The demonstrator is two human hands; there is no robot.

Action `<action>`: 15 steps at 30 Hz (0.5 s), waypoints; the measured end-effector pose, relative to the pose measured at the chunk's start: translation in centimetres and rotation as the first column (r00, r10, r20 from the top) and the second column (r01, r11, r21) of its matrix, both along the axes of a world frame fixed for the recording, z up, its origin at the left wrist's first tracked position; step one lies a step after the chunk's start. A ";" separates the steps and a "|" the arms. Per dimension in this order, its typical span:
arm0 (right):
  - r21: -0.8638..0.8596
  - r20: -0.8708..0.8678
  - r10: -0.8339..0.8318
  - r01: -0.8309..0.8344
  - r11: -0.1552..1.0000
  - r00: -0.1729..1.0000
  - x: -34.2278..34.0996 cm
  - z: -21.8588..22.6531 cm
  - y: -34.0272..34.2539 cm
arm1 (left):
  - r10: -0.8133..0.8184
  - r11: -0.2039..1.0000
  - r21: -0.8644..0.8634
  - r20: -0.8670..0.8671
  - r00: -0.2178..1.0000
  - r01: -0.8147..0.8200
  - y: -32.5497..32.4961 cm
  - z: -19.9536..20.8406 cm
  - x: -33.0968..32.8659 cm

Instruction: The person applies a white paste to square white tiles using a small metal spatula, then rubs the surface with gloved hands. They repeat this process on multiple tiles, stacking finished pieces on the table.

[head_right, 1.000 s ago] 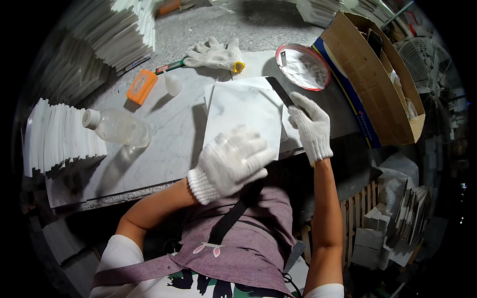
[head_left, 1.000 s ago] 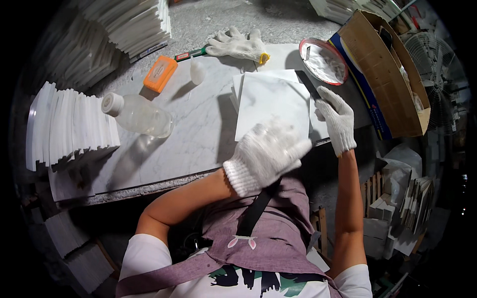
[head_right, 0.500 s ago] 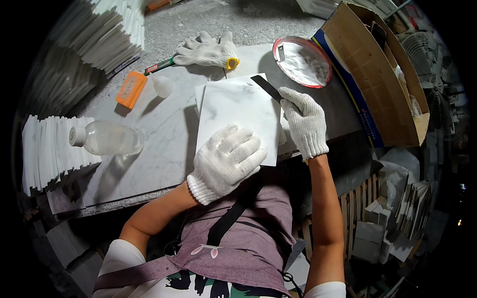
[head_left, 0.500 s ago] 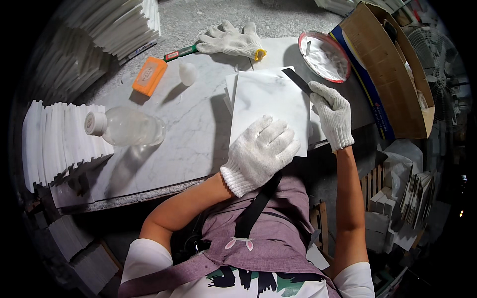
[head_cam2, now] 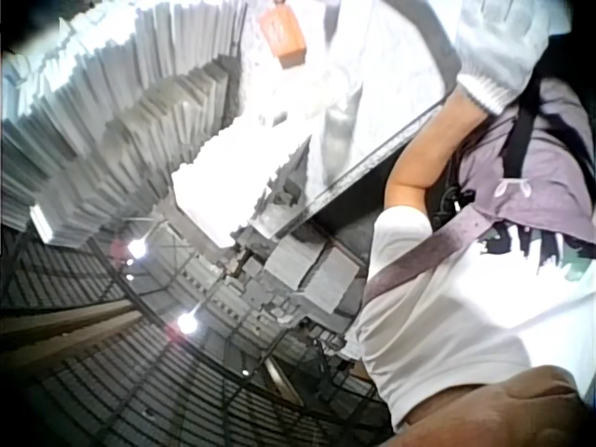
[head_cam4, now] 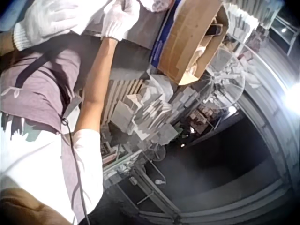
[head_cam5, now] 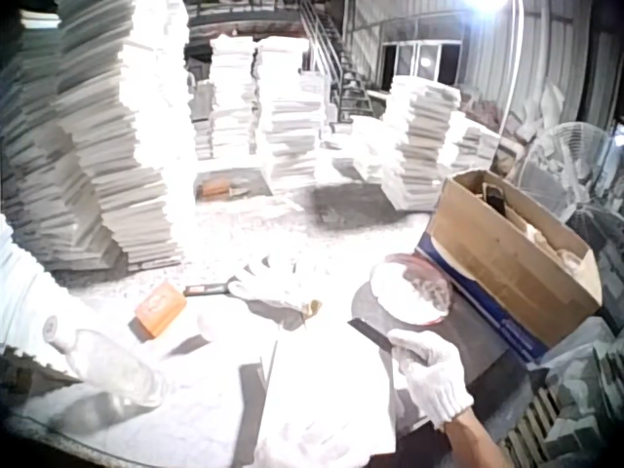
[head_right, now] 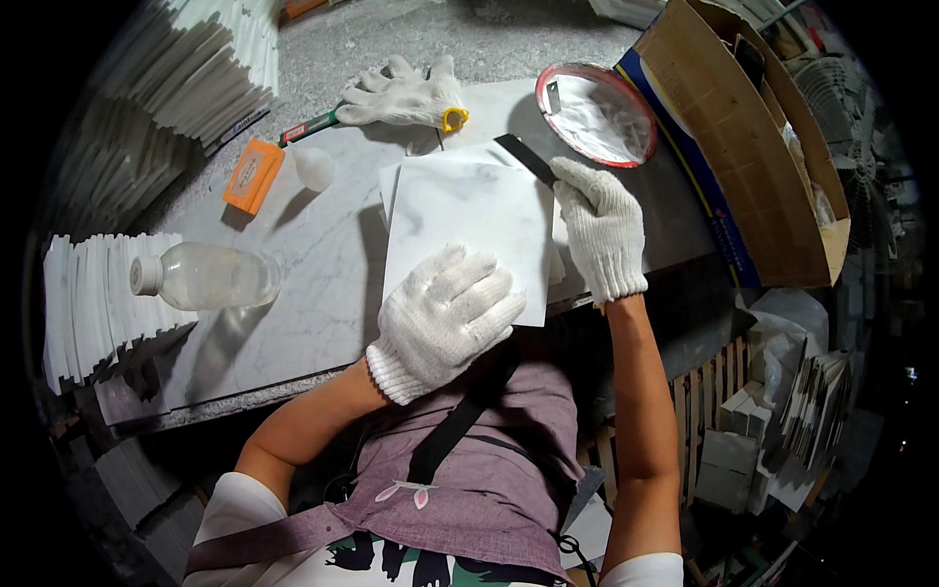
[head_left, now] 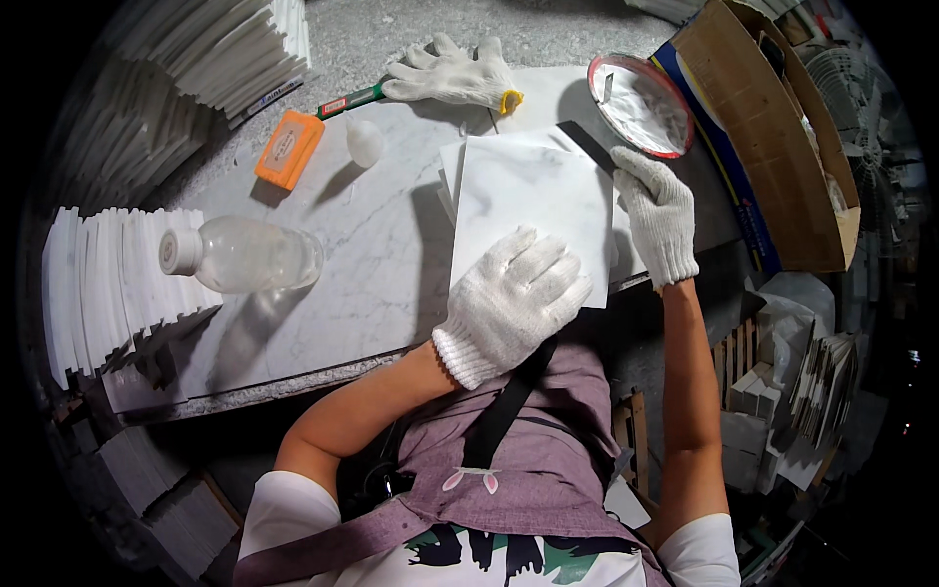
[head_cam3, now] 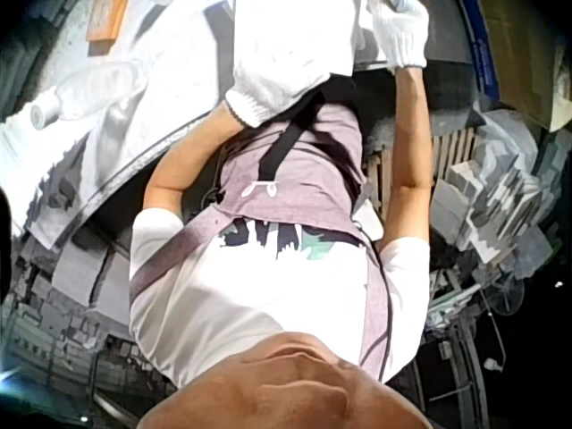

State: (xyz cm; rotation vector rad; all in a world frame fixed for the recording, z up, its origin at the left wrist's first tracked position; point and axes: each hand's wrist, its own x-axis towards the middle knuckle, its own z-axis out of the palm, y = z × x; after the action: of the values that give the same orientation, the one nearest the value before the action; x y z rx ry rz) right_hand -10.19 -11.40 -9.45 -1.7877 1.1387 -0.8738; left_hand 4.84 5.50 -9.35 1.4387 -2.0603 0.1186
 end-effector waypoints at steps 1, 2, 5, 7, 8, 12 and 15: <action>0.014 0.007 0.002 -0.002 1.000 1.000 0.0 0.0 0.1 | 0.000 1.000 -0.003 0.002 1.000 0.000 0.0 0.0 0.0; 0.028 0.014 0.003 -0.003 1.000 1.000 0.0 0.0 0.2 | 0.000 1.000 -0.007 0.004 1.000 0.000 0.0 0.0 0.0; -0.116 -0.099 0.044 -0.055 0.992 0.994 -0.6 -0.3 0.9 | 0.003 1.000 -0.007 0.004 1.000 -0.003 -0.1 0.2 0.0; -0.098 -0.134 0.068 -0.082 0.992 0.989 -0.7 0.0 0.7 | 0.004 1.000 -0.014 -0.004 1.000 -0.004 0.0 -0.1 0.0; -0.089 -0.151 0.081 -0.095 0.992 0.985 -0.8 0.2 0.6 | 0.005 1.000 -0.017 -0.008 1.000 -0.005 0.0 -0.2 0.0; 0.028 -0.051 0.034 -0.033 0.999 0.998 -0.2 0.2 -0.4 | -0.001 1.000 -0.020 0.000 1.000 0.001 -0.1 0.0 0.0; -0.150 -0.137 0.090 -0.110 0.983 0.986 -0.7 -0.3 0.3 | 0.003 1.000 -0.027 -0.006 1.000 -0.003 -0.1 0.1 -0.1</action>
State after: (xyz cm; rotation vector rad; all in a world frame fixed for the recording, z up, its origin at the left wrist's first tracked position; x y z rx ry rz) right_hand -10.93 -11.05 -9.76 -2.0386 1.0752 -0.8163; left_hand 4.78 5.35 -9.23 1.4241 -2.0446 0.1427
